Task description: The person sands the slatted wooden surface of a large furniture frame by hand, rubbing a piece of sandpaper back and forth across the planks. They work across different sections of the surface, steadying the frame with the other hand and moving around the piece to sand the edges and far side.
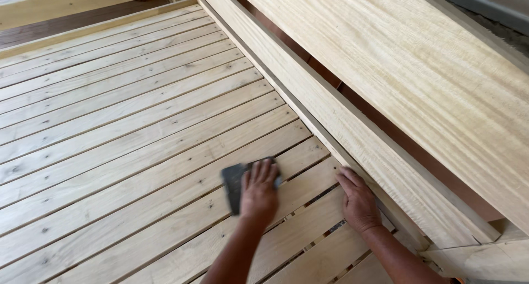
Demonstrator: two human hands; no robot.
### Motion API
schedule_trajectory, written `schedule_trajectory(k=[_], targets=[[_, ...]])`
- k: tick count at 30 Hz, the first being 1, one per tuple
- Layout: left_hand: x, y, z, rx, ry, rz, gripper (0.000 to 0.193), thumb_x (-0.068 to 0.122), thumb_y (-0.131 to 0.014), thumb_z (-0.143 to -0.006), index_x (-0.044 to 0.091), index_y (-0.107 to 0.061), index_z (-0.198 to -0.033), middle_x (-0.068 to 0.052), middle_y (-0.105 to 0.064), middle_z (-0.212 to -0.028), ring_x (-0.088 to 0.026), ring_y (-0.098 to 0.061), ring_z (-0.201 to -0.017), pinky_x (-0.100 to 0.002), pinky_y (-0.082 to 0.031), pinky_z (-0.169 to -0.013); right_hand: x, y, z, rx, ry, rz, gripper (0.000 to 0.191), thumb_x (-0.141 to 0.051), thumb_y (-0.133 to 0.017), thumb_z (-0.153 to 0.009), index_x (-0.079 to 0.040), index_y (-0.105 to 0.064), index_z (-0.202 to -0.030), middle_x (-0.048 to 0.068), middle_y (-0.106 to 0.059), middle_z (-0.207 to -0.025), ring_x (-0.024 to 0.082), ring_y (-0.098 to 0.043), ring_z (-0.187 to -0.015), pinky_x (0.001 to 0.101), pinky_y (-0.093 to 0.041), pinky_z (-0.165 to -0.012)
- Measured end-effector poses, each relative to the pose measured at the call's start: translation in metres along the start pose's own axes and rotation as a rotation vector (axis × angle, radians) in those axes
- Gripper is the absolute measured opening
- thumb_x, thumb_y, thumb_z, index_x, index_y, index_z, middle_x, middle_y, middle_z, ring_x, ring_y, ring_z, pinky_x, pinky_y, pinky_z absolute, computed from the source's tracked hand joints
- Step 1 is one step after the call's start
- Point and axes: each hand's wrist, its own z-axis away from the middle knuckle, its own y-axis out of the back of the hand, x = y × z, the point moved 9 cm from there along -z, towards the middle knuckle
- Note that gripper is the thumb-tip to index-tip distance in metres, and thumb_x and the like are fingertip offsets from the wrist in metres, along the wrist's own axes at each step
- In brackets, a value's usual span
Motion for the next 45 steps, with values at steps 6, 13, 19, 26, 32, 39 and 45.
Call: schedule_trajectory(k=[6, 13, 19, 26, 32, 39, 45], targets=[[-0.063, 0.025, 0.032, 0.063, 0.357, -0.015, 0.071, 0.011, -0.043, -0.094, 0.018, -0.022, -0.162, -0.006, -0.012, -0.171, -0.027, -0.006, -0.158, -0.053, -0.006, -0.126, 0.001, -0.008, -0.002, -0.001, 0.026, -0.018, 0.039, 0.001, -0.053, -0.092, -0.004, -0.067, -0.128, 0.011, -0.059, -0.143, 0.03, -0.057, -0.131, 0.0403, -0.046, -0.11], [0.123, -0.035, 0.017, -0.099, -0.107, -0.016, 0.067, 0.01, -0.04, -0.096, 0.01, -0.022, -0.161, -0.013, -0.015, -0.17, -0.032, -0.009, -0.157, -0.055, -0.005, -0.126, 0.02, -0.003, -0.01, 0.035, 0.077, -0.405, 0.037, -0.007, -0.051, -0.101, -0.006, -0.066, -0.135, 0.012, -0.066, -0.139, 0.026, -0.061, -0.132, 0.0333, -0.046, -0.111], [-0.007, 0.007, 0.113, 0.329, 0.024, -0.035, 0.066, 0.012, -0.05, -0.094, 0.02, -0.038, -0.159, -0.008, -0.03, -0.168, -0.03, -0.021, -0.156, -0.059, -0.011, -0.122, 0.025, -0.014, -0.015, -0.058, 0.099, -0.543, 0.035, -0.012, -0.054, -0.101, -0.005, -0.067, -0.132, 0.011, -0.067, -0.14, 0.023, -0.061, -0.133, 0.0328, -0.044, -0.112], [-0.126, 0.045, 0.162, 0.417, 0.672, -0.133, 0.072, 0.017, -0.058, -0.085, 0.016, -0.038, -0.155, -0.01, -0.027, -0.169, -0.032, -0.018, -0.153, -0.058, -0.015, -0.119, 0.036, -0.03, -0.009, -0.121, 0.085, -0.656, 0.034, -0.014, -0.055, -0.101, -0.004, -0.067, -0.132, 0.012, -0.067, -0.139, 0.022, -0.061, -0.131, 0.0325, -0.045, -0.11], [0.109, -0.042, 0.056, 0.292, 0.171, -0.023, 0.064, 0.01, -0.051, -0.091, 0.016, -0.039, -0.154, -0.014, -0.026, -0.167, -0.033, -0.016, -0.154, -0.061, -0.011, -0.12, 0.036, -0.028, 0.001, -0.115, 0.105, -0.718, 0.038, -0.017, -0.05, -0.105, -0.003, -0.061, -0.138, 0.015, -0.065, -0.141, 0.024, -0.059, -0.132, 0.0324, -0.043, -0.111], [0.027, -0.007, 0.15, 0.454, 0.271, -0.05, 0.054, 0.012, -0.057, -0.085, 0.018, -0.057, -0.139, -0.008, -0.048, -0.155, -0.029, -0.038, -0.146, -0.059, -0.025, -0.118, 0.025, -0.022, 0.018, -0.193, 0.106, -0.601, 0.043, -0.02, -0.051, -0.102, 0.0, -0.056, -0.141, 0.019, -0.061, -0.142, 0.03, -0.06, -0.126, 0.0375, -0.046, -0.107], [-0.071, 0.034, 0.229, 0.492, 0.84, -0.061, 0.057, 0.036, -0.047, -0.1, 0.02, -0.037, -0.154, -0.006, -0.023, -0.165, -0.031, -0.018, -0.153, -0.06, -0.012, -0.119, 0.016, -0.014, 0.028, -0.197, 0.264, -0.463, 0.042, -0.022, -0.054, -0.102, 0.002, -0.06, -0.136, 0.022, -0.06, -0.141, 0.037, -0.056, -0.132, 0.0422, -0.043, -0.111]])
